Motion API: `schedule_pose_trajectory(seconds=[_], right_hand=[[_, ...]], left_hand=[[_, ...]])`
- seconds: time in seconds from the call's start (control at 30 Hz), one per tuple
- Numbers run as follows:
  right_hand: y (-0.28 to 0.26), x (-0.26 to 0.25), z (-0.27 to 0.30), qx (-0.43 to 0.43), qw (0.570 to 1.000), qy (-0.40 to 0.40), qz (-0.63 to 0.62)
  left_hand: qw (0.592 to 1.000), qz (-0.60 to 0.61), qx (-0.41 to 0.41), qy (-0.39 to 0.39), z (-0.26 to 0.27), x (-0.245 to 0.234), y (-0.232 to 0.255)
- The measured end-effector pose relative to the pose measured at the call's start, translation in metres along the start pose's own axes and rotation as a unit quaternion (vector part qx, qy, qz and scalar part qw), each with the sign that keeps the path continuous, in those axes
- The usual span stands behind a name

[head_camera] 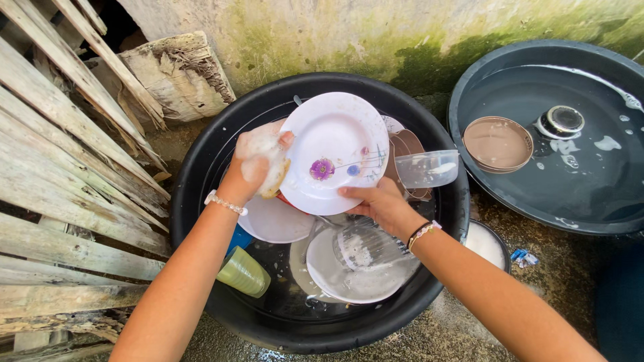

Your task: The person washes plates, bowls, and cups in a basin of soapy water using a sponge and rinses them in a separate basin of clean water.

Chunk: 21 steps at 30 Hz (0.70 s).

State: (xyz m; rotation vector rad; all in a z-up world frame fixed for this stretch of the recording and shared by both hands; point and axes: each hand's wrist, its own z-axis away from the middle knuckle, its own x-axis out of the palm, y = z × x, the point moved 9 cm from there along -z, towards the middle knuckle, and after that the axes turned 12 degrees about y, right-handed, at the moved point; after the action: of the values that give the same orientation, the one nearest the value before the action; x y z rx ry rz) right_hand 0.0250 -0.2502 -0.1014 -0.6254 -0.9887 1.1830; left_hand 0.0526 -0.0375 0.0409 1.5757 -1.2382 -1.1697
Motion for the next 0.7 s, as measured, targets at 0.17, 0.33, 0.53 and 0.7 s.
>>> schedule_pose_trajectory(seconds=[0.17, 0.33, 0.53, 0.7], right_hand=[[0.031, 0.001, -0.002, 0.001, 0.99, -0.011, 0.141], [0.042, 0.001, 0.004, -0.339, 0.803, -0.004, 0.49], [0.057, 0.019, 0.015, -0.407, 0.566, -0.091, 0.711], [0.067, 0.023, 0.01, -0.276, 0.539, -0.102, 0.789]], left_hand=[[0.997, -0.071, 0.016, -0.013, -0.005, 0.001, -0.009], [0.995, -0.069, -0.013, -0.065, -0.015, -0.01, -0.035], [0.971, -0.19, -0.144, -0.021, -0.003, -0.064, -0.138], [0.942, -0.224, -0.249, 0.029, 0.019, -0.084, -0.225]])
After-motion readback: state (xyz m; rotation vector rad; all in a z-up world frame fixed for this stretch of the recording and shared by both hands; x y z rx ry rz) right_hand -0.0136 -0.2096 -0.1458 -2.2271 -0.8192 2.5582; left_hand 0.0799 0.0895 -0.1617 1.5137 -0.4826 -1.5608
